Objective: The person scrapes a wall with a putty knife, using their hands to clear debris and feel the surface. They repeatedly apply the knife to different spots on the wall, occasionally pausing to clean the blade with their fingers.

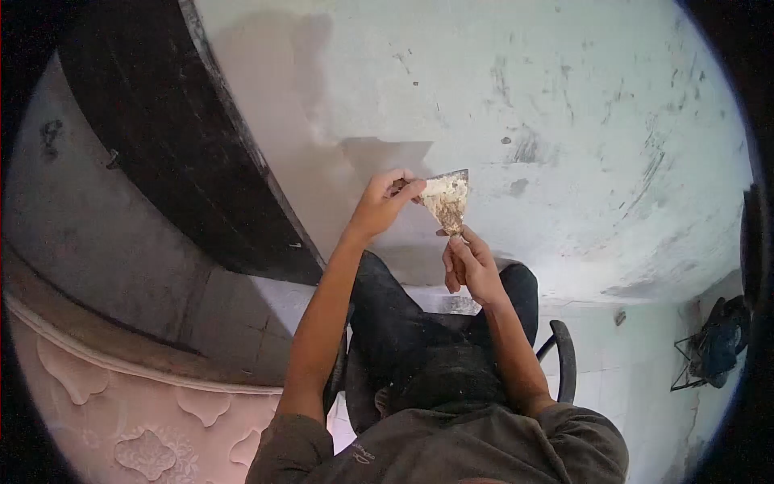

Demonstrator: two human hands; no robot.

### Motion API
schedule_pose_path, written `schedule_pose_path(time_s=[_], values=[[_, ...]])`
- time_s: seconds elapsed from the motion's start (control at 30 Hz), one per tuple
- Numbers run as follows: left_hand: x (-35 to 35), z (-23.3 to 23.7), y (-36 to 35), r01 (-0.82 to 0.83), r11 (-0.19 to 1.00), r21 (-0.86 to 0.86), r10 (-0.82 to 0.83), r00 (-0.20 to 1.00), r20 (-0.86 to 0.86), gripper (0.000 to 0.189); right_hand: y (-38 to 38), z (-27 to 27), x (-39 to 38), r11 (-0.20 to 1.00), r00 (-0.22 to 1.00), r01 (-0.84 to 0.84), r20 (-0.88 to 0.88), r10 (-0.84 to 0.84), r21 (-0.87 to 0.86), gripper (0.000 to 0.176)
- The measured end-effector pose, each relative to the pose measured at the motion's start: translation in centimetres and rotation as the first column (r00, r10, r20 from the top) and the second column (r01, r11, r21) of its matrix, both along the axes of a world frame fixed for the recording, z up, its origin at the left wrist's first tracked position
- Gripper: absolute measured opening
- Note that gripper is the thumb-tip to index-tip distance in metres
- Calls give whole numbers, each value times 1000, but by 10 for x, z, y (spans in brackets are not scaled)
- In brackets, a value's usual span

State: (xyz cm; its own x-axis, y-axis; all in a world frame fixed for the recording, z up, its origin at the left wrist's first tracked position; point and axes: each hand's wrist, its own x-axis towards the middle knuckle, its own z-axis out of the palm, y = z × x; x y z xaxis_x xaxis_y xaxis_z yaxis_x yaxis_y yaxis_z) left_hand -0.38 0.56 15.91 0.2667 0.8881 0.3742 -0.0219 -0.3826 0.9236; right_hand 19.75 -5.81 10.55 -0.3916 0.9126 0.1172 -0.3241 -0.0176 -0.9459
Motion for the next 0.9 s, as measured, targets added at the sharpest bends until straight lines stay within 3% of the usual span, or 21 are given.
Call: schedule_pose_path(time_s=[0.13,0.23,0.43,0.57,0.63,0.67,0.73,0.77,0.83,0.9], values=[[-9,3,3,38,999,21,-36,995,-97,19,-4,-3,-3,996,997,80,16,-81,45,25],[-17,7,6,104,993,58,-93,981,-171,21,-3,-4,-3,971,971,224,63,-229,88,12],[-27,9,12,170,984,45,-158,966,-204,20,-4,1,-3,955,957,253,106,-271,156,14],[-28,-10,21,139,990,21,-134,980,-146,21,12,-1,4,923,918,255,227,-325,287,15],[-25,-18,20,-51,994,-97,40,993,-112,20,23,-2,10,873,849,244,343,-403,421,16],[-23,-25,24,-48,993,-106,36,993,-114,20,32,0,9,876,848,248,345,-402,413,16],[-22,-44,31,-81,974,-213,119,978,171,18,46,12,2,833,789,175,430,-438,525,17],[-24,-53,33,-84,971,-224,124,977,175,18,52,16,-2,839,788,169,440,-430,517,17],[-30,-70,40,-16,941,-337,166,893,419,15,65,24,-9,798,760,122,462,-457,590,19],[-52,-95,47,50,946,-321,136,836,531,15,76,27,-29,783,745,76,487,-457,617,19]])
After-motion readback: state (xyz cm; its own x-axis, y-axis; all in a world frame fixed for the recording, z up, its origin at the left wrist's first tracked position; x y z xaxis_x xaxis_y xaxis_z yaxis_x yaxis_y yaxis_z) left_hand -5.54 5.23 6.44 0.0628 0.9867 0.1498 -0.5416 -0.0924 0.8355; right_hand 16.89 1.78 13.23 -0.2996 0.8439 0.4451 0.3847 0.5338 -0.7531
